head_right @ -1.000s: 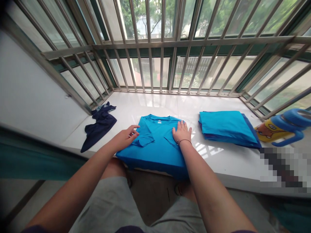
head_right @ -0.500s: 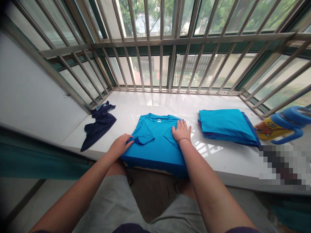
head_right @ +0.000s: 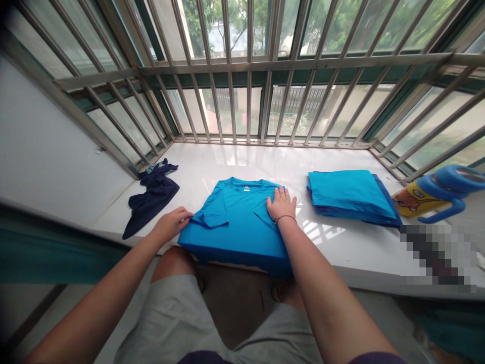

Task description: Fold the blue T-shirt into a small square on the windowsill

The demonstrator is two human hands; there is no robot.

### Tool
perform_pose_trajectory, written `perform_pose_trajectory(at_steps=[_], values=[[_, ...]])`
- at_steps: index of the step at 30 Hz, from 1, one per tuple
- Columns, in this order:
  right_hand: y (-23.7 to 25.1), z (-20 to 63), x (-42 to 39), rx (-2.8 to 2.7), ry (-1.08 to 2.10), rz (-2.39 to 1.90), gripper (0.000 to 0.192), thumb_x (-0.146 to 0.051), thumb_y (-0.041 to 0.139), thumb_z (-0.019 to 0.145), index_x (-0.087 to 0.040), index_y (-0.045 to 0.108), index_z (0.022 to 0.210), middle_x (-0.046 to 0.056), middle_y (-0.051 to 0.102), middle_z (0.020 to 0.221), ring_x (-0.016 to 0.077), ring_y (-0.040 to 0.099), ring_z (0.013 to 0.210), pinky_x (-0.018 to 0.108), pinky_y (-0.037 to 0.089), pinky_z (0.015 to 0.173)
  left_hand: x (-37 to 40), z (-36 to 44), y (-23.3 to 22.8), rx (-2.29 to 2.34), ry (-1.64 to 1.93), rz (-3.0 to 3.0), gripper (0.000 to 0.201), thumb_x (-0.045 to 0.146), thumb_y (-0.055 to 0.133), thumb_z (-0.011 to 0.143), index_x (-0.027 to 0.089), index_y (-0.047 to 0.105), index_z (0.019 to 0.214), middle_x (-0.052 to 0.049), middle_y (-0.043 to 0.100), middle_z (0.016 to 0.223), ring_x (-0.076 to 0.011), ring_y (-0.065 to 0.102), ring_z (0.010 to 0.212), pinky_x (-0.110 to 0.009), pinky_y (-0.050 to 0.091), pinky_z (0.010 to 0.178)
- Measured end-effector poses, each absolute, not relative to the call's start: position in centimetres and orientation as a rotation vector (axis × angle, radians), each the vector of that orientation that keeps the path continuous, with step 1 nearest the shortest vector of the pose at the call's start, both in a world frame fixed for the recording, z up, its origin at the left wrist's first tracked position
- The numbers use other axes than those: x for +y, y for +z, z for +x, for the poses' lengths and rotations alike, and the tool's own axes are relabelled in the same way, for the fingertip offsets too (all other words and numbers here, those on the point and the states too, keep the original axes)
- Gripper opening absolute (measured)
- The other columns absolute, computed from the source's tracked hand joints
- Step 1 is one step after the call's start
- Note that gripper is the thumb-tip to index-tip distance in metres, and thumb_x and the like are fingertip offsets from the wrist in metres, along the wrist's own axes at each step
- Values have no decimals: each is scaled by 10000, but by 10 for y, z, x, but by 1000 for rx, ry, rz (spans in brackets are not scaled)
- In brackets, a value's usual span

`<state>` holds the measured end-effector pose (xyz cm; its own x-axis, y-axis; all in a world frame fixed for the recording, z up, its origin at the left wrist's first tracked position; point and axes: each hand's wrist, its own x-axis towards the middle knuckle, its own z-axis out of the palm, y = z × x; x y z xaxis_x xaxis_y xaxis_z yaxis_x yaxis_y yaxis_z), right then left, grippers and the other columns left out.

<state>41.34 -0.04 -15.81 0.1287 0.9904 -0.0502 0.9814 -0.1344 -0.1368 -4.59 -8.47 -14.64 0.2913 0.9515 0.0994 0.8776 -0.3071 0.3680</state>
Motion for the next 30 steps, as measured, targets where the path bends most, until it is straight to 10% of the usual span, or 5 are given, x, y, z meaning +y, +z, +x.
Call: perform_pose_trajectory(at_steps=[10,19,26,30], values=[[-159,413,1,-2009,202,-2328,767,-539,236,1125,-153,310,1783,119,210,1877,298,171,1733,652,177,1377,-46,-11,-133,1715,898,1927,292,217,485,947,234,773,992,-56,794,1081,-254,734,1043,-366,597,924],[-162,415,1,-2005,187,-2318,769,-545,244,1121,-154,325,1779,125,233,1871,304,184,1728,654,190,1372,52,55,-126,1597,433,2277,377,105,570,915,251,799,1176,-91,830,1239,-308,732,1271,-455,552,1174],[-163,414,2,-2019,178,-2323,770,-549,226,1124,-160,310,1782,126,218,1875,299,178,1730,652,186,1373,41,36,-137,1816,784,2221,751,235,574,989,185,380,1713,-195,269,1850,-394,318,1693,-665,344,1345],[-160,413,1,-2028,177,-2339,770,-549,218,1125,-157,299,1783,126,213,1876,294,176,1730,653,188,1372,-15,15,-145,1727,782,2226,569,364,539,1045,168,552,1580,-205,559,1674,-370,507,1576,-602,401,1330]])
